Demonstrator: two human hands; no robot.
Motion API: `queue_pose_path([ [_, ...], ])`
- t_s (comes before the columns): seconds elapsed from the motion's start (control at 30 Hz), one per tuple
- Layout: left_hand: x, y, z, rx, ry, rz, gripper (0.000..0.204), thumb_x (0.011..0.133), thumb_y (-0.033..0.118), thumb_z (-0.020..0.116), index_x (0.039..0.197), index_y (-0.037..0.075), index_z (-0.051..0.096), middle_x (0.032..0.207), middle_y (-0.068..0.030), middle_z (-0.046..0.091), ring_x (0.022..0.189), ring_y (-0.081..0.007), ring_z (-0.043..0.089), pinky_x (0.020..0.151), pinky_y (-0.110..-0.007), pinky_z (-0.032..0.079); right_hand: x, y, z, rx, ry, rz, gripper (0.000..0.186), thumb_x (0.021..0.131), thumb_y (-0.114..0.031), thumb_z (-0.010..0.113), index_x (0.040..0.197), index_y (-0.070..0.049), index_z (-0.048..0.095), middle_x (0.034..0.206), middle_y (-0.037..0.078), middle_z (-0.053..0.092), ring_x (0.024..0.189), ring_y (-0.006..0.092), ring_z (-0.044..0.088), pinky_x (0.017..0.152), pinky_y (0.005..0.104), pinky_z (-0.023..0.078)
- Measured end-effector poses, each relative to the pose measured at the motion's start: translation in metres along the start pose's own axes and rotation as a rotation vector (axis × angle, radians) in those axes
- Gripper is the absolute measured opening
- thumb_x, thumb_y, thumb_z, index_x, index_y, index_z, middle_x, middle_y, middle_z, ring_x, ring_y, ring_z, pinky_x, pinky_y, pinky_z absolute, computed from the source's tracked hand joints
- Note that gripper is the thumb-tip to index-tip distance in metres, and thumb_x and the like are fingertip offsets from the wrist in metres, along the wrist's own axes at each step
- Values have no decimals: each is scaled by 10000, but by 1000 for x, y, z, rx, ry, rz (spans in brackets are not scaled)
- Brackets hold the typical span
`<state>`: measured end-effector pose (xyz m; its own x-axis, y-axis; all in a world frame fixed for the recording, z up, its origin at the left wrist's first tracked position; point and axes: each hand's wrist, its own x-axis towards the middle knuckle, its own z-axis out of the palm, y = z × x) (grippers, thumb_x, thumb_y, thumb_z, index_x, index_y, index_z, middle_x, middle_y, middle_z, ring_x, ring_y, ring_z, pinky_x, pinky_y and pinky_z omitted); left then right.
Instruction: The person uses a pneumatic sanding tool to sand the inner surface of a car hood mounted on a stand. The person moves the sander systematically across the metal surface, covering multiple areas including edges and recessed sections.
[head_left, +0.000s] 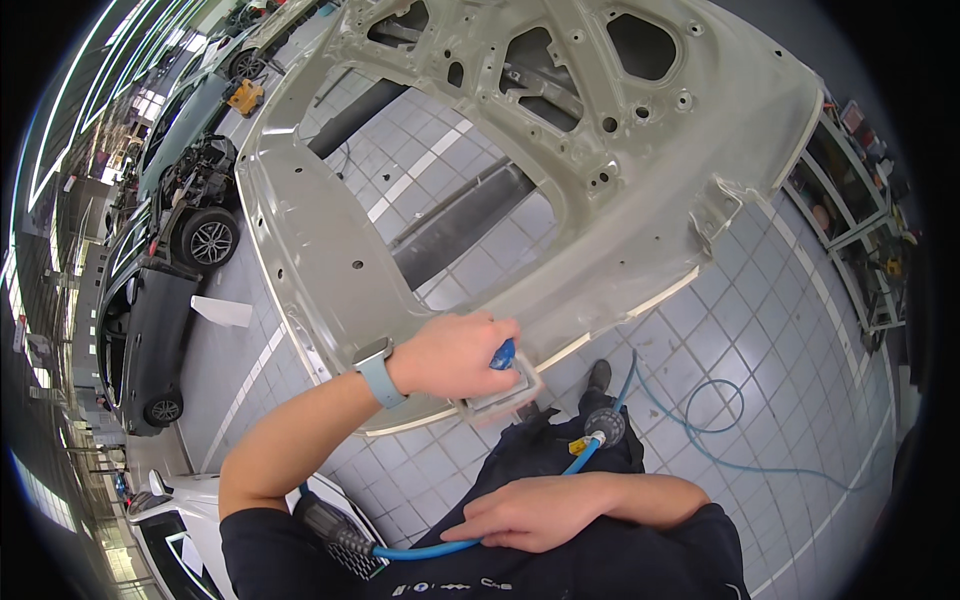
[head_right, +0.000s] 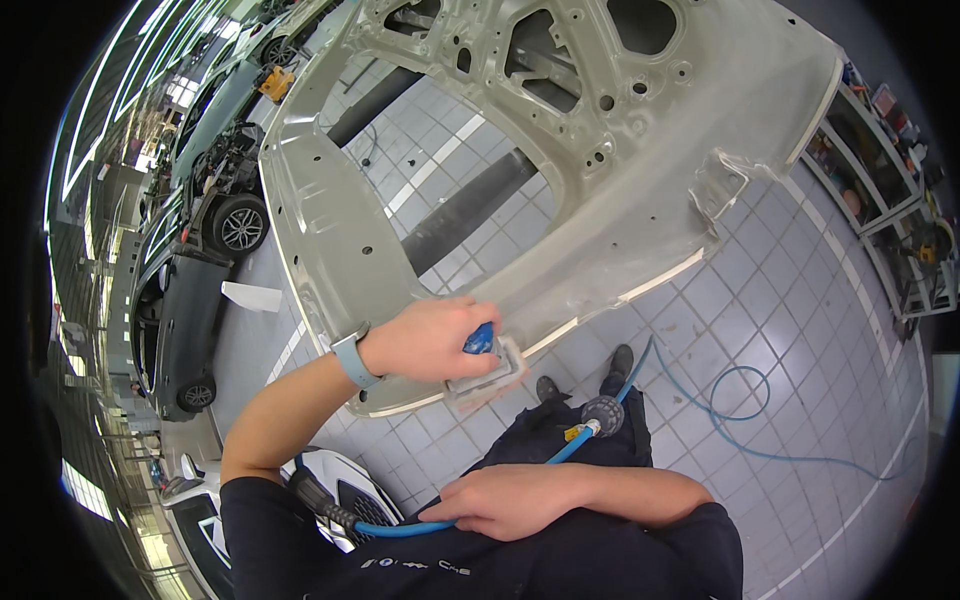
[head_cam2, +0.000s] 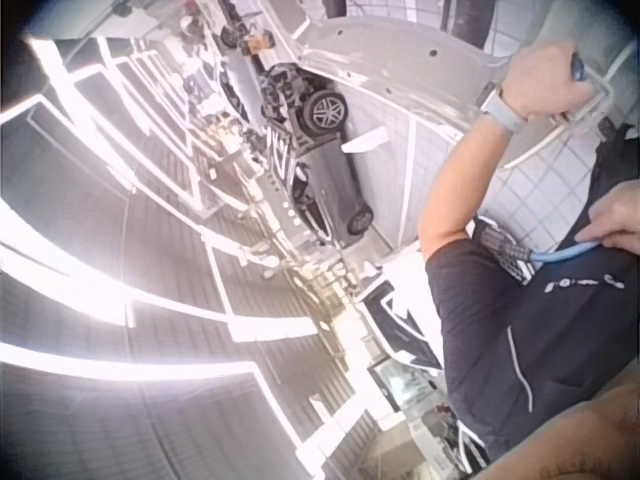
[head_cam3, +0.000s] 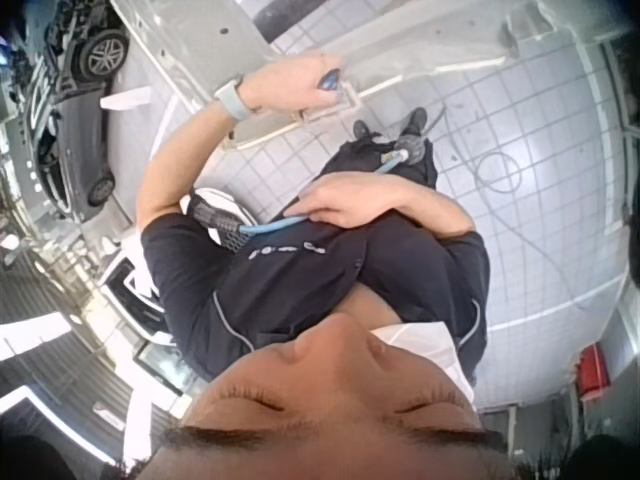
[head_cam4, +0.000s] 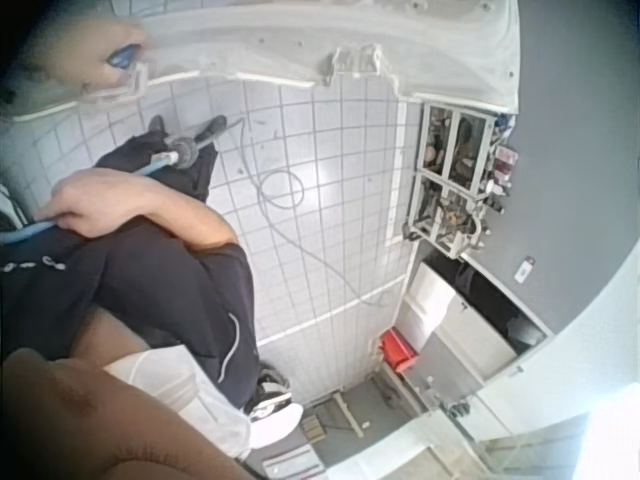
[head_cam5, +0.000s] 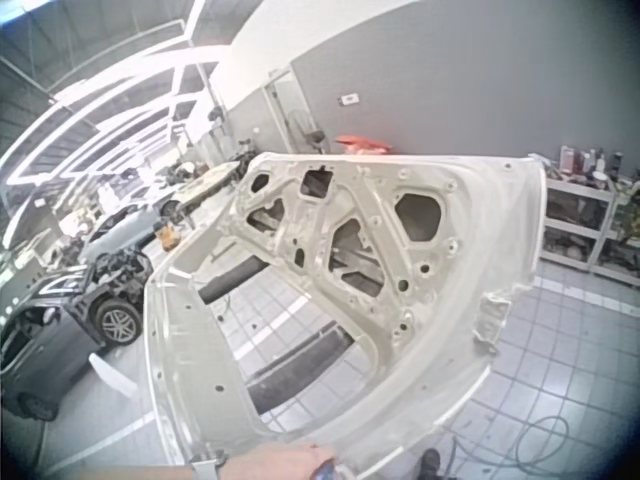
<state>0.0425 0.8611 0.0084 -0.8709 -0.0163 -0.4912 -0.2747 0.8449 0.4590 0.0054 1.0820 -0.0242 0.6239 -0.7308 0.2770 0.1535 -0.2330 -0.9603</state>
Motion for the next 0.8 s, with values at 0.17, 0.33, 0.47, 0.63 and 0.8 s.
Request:
queue_pose_path([
  [0.17, 9, -6, -4, -13, -35, 51, 417, 882, 412, 703, 1127, 85, 623, 987, -175, 650, 912, -391, 678, 800, -471, 556, -1, 0, 7, -15, 46, 8, 502, 1024, -66, 590, 1519, -39, 509, 1073, 176, 610, 982, 379, 651, 811, 461, 511],
  [0.33, 3, -10, 5, -36, 92, 150, 427, 878, 417, 704, 1139, 87, 634, 1036, -173, 648, 875, -386, 678, 779, -484, 561, -8, -1, 10, -30, 93, -34, 498, 1019, -58, 590, 1510, -35, 515, 1056, 180, 616, 970, 381, 656, 801, 462, 514],
  [0.47, -18, 9, 27, 36, 283, 54, 382, 894, 370, 763, 1148, 117, 633, 1025, -138, 600, 882, -356, 669, 741, -447, 553, -8, 0, 12, -85, 100, 40, 484, 1013, -70, 593, 1493, -33, 533, 1056, 182, 630, 976, 385, 660, 803, 466, 523],
  [0.63, 10, 21, 28, 113, 396, 32, 377, 896, 365, 755, 1153, 117, 635, 1048, -141, 599, 823, -377, 669, 710, -460, 558, -16, -4, 16, -142, 108, 97, 481, 1009, -93, 595, 1482, -27, 539, 1072, 184, 637, 999, 391, 663, 819, 477, 533],
  [0.8, 32, 31, 15, 68, 380, 118, 380, 891, 371, 749, 1150, 118, 631, 1034, -141, 595, 794, -378, 663, 707, -460, 557, -18, -9, 17, -133, 88, 141, 485, 1010, -96, 593, 1486, -27, 534, 1099, 188, 633, 1024, 395, 662, 837, 477, 539],
])
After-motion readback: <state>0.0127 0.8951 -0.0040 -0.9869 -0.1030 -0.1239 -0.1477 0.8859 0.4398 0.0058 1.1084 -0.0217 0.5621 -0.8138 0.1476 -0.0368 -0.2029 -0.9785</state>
